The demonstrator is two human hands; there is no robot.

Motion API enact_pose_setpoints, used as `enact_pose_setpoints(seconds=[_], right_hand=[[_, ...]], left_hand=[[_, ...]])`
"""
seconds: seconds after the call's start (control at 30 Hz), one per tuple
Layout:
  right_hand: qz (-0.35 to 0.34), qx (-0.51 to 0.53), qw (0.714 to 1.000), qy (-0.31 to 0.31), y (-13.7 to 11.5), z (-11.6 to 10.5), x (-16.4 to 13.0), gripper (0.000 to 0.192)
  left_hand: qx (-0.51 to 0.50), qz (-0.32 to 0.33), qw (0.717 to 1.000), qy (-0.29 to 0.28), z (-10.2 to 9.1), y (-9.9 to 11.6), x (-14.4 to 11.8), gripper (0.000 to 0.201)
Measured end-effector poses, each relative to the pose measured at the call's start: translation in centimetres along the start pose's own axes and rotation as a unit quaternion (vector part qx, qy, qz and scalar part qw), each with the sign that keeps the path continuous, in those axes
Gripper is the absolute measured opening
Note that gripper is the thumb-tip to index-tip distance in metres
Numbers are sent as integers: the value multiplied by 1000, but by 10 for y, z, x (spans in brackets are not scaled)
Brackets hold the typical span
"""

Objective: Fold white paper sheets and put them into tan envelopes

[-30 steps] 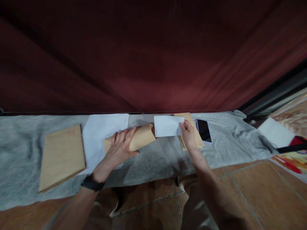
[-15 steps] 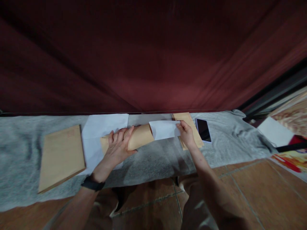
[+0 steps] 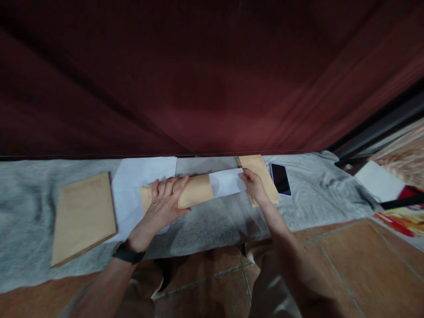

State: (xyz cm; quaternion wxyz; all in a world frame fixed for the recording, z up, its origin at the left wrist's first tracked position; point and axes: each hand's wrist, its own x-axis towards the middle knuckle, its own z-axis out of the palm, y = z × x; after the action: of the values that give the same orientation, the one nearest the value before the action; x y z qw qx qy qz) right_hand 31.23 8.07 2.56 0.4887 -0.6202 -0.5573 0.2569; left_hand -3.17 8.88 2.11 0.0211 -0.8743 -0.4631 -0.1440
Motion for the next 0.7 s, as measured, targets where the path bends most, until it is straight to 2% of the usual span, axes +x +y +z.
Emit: enact_pose_setpoints(seconds=[0.23, 0.4, 0.5, 0.7], right_hand=[[28, 0, 999, -29, -5, 12, -3, 35], [89, 42, 991, -87, -2, 23, -8, 36], [121, 57, 983, -125, -2, 34, -12, 38], [126, 76, 978, -146, -1, 62, -23, 27]], left_hand=[[-9, 4, 1000, -18, -3, 6, 0, 116], [-26, 9, 999, -18, -2, 9, 1, 116], [-30, 14, 999, -18, -1, 11, 1, 116], [-41, 23, 999, -25, 1, 14, 3, 114]])
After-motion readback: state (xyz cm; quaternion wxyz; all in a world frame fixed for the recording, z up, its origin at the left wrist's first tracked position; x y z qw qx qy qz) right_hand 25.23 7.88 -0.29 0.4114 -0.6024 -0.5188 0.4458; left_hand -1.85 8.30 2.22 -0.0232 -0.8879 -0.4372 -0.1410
